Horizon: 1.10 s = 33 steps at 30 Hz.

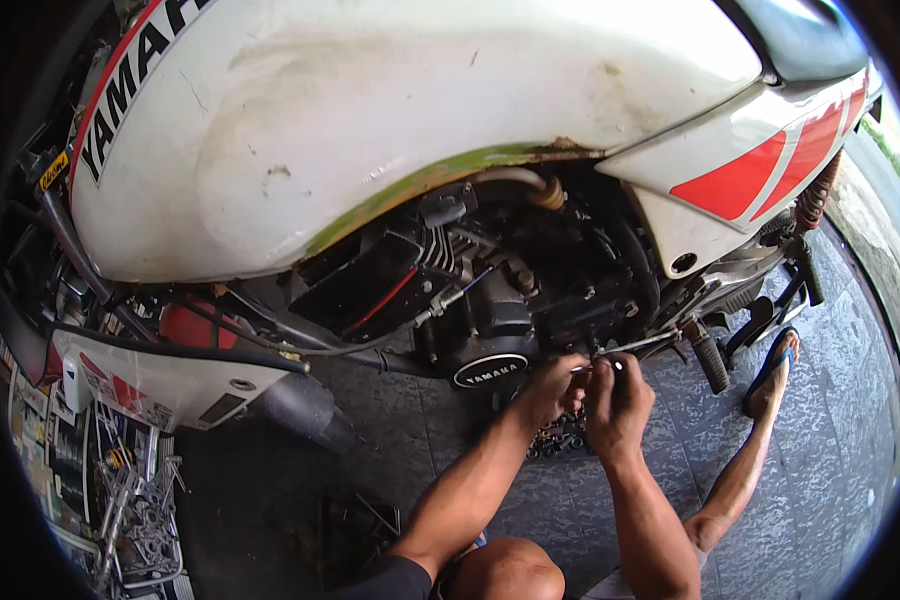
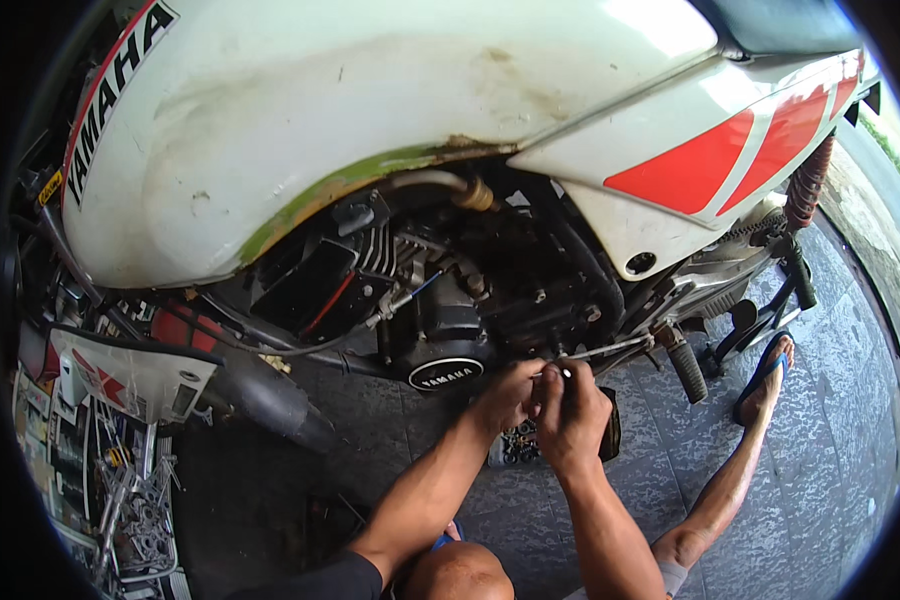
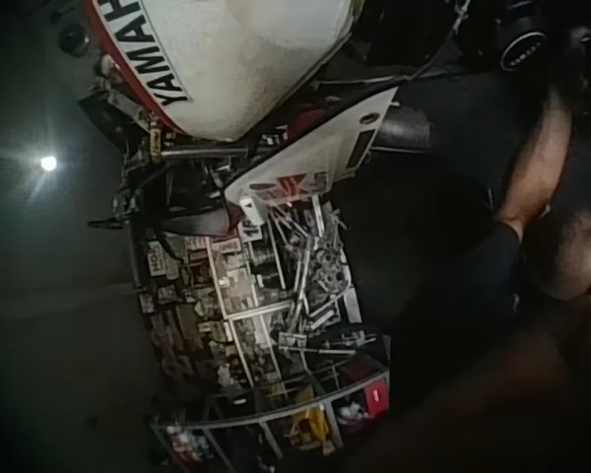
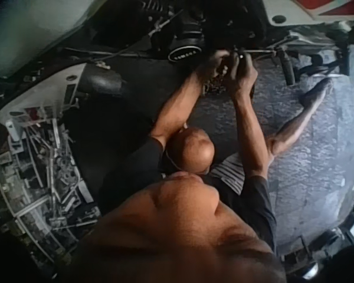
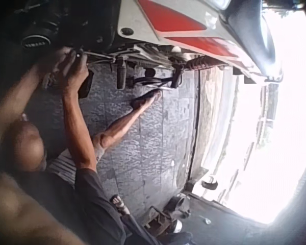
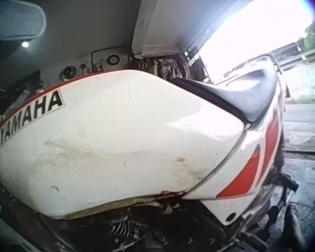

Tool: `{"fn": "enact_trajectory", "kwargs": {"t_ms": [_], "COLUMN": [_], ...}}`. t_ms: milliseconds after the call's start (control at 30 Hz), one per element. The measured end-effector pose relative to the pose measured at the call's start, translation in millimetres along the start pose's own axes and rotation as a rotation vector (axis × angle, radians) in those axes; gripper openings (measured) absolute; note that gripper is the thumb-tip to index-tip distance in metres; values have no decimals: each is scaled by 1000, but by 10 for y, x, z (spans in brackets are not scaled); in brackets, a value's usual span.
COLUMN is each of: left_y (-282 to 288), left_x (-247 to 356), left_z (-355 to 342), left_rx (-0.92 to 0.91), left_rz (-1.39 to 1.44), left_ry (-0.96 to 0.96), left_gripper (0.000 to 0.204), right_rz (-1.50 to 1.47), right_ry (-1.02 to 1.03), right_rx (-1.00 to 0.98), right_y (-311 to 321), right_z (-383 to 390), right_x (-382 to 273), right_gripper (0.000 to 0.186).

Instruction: The person disassembles parts of a motorcycle using a socket wrench and an impact wrench, wipes their hands with a cloth, and then fastens bolts onto the motorcycle using a hex wrench and a socket wrench.

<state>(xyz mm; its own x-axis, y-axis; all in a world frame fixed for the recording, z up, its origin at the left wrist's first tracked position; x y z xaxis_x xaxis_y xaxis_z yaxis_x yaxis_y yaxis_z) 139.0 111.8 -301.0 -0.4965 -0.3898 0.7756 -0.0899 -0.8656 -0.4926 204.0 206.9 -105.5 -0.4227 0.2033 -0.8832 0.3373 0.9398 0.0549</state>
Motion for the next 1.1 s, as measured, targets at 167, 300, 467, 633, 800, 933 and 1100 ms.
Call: {"fn": "enact_trajectory", "kwargs": {"t_ms": [167,300,467,633,800,933,1100], "left_y": [-117,-162,-45,-152,171,42,-94], "left_x": [48,44,56,-55,-59,71,362], "left_z": [232,248,231,246,435,605,605], "left_rx": [359,448,591,532,590,477,525], "left_rz": [39,71,-13,29,-518,-237,-325], "left_ry": [65,-1,-125,-100,-241,-244,-402], "left_gripper": [20,27,30,29,30,32,19], "right_rz": [-26,-92,-112,-136,-490,-795,-1077], "right_ry": [-169,-316,-550,-574,-659,-786,-1110], "right_rx": [171,216,218,229,303,377,382], "right_y": [615,1013,1322,1327,928,511,21], "right_z": [573,1115,1588,1483,1283,1339,1643], "right_x": [362,653,1014,1083,1122,1392,1881], "right_gripper": [17,25,24,24,27,28,18]}}
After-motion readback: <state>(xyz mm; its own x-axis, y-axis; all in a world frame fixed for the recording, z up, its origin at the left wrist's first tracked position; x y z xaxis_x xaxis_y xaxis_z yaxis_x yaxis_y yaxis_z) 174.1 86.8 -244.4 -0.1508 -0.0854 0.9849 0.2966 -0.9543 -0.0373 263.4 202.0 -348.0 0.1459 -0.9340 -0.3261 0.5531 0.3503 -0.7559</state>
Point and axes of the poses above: each hand's wrist, its own z-axis away from the middle knuckle, its own y-axis out of the back of the hand, x = y × z, the point moved 10 cm from there along -z, towards the middle knuckle, and after that the axes turned 9 degrees about x, right-handed, at the moved point
